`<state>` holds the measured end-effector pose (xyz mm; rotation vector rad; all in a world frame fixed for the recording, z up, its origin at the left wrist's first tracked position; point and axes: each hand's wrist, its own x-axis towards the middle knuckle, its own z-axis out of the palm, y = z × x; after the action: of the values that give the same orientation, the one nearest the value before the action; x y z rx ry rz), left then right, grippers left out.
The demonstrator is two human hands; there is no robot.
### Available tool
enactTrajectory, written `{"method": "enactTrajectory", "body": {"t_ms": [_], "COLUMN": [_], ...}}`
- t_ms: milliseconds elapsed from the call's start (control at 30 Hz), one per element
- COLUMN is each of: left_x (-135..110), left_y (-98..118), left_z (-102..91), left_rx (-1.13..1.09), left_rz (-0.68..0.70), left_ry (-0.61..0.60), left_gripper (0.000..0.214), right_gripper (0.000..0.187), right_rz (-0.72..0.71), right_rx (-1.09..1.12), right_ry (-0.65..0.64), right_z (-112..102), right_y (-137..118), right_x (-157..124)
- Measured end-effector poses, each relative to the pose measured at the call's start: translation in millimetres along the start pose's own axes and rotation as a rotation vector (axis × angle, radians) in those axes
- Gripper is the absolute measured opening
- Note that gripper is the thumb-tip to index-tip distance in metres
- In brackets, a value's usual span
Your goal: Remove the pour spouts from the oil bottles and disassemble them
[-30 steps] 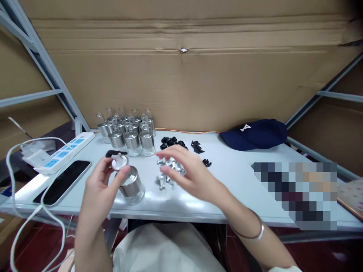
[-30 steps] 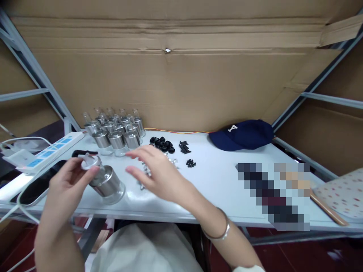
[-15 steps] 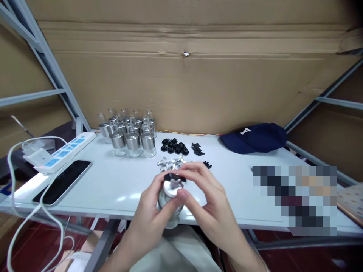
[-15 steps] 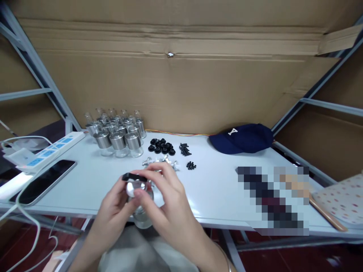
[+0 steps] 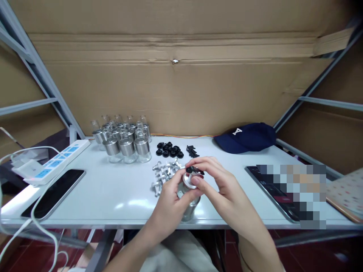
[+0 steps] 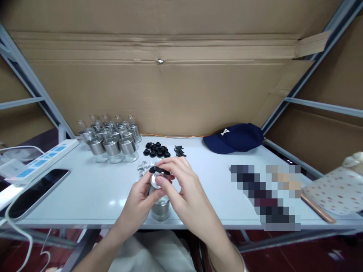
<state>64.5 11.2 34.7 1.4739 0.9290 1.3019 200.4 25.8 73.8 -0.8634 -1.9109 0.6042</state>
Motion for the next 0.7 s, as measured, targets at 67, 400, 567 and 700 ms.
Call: {"method": "enactTrajectory", "body": {"t_ms": [67,400,567,700], "left_x": [-0.5,-3.2,0.1,2.7], "left_y": [-5.2,-21.5,-18.6,-19.1], "left_z": [2.1,16.1,17.8,19.9], "left_rx": [0.015,0.154,0.13,0.101], "left_rz": [0.019,0.247,0.237,0.215], "left_ry": [0.027,0.105,0.123,0.108], "left_gripper": [0.028,0.05,0.054,0.056], "right_gripper": [0.012,0.017,0.02,0.023], "right_rz": [-0.042,-0.268,-0.343,-0.426], "right_rx": [0.007,0.144,0.075,0.032], "right_ry": [-0.003,0.201,0.241,0.2], "right_z": [1.7,17.3,19.8,13.2], "right_y": [0.6,20.9,23.9,20.8], "right_x": [0.4,-11.1,-12.4,-9.4]}}
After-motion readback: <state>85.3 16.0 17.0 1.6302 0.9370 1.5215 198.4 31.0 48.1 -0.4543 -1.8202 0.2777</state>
